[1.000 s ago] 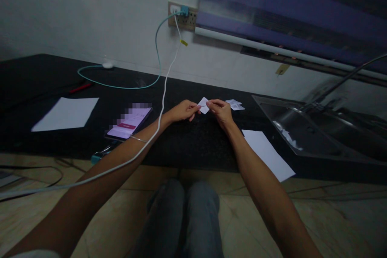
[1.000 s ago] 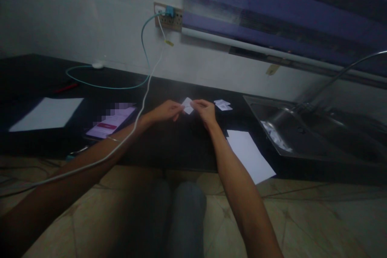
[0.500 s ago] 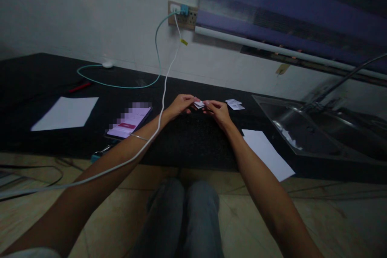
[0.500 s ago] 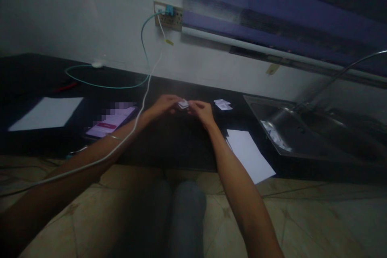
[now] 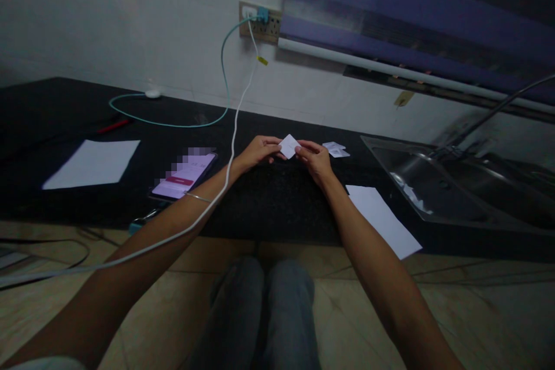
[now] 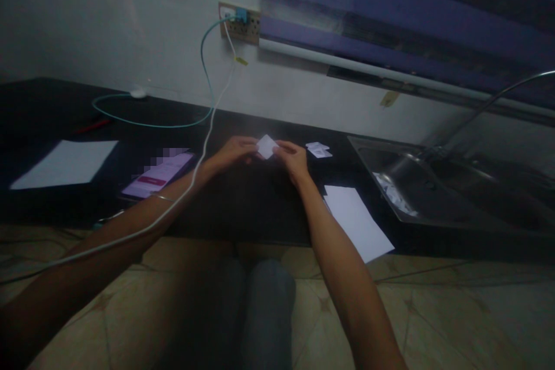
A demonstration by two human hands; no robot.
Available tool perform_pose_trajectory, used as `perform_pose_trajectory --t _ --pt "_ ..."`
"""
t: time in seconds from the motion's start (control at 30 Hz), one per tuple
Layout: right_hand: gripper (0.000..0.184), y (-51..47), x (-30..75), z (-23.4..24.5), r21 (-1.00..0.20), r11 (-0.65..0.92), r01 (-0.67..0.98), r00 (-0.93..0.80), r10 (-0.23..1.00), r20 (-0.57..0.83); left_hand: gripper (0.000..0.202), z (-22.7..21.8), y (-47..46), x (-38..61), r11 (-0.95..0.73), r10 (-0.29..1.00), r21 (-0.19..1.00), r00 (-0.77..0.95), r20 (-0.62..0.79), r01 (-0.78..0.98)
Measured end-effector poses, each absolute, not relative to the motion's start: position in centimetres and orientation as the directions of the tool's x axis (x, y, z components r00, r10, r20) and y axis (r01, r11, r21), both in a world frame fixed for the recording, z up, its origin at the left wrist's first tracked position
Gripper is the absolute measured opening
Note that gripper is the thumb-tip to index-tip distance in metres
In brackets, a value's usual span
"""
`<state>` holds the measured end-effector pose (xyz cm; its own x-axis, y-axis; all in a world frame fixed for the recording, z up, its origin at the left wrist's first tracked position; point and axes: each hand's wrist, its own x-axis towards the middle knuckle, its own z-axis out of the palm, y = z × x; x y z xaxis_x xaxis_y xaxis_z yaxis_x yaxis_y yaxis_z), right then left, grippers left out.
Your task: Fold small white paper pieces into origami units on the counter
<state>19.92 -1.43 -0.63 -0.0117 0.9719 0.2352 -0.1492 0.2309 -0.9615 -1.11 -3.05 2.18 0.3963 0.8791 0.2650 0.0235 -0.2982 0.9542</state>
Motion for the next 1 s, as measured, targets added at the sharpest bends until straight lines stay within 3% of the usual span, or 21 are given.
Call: perform_pose_trajectory --t 0.2,0.47,0.63,0.77,0.87,1.0 --pt "0.037 -1.7 19.7 -0.3 -0.969 0.141 -0.201 -0.036 0.988 0.151 0.029 2.1 -2.9 -1.2 -0.355 0.859 0.934 0.409 0.308 0.043" --pt "0.035 -1.8 19.4 -0.3 -0.953 0.208 -0.221 -0.017 0.976 0.217 0.029 1.6 -2.4 -1.2 -0.393 0.871 0.92 0.321 0.372 0.0" --pt "0.023 -1.3 19.5 -0.9 -0.937 0.306 -0.169 -0.044 0.947 0.317 0.024 1.5 -2.2 -1.4 -0.384 0.896 0.923 0.249 0.366 0.022" --pt "0.019 -1.3 19.7 -1.0 -0.916 0.396 -0.071 -0.051 0.915 0.399 0.024 1.9 -2.6 -1.5 -0.298 0.892 0.948 0.321 0.317 -0.107" --pt "0.017 -1.8 19.7 -0.5 -0.905 0.425 -0.006 -0.061 0.904 0.424 0.039 1.8 -2.8 -1.4 -0.225 0.881 0.961 0.389 0.27 -0.158" --pt "0.014 -2.7 19.4 0.3 -0.899 0.433 0.063 -0.105 0.899 0.426 0.055 1.5 -2.4 -1.0 -0.204 0.825 0.978 0.544 0.152 0.036"
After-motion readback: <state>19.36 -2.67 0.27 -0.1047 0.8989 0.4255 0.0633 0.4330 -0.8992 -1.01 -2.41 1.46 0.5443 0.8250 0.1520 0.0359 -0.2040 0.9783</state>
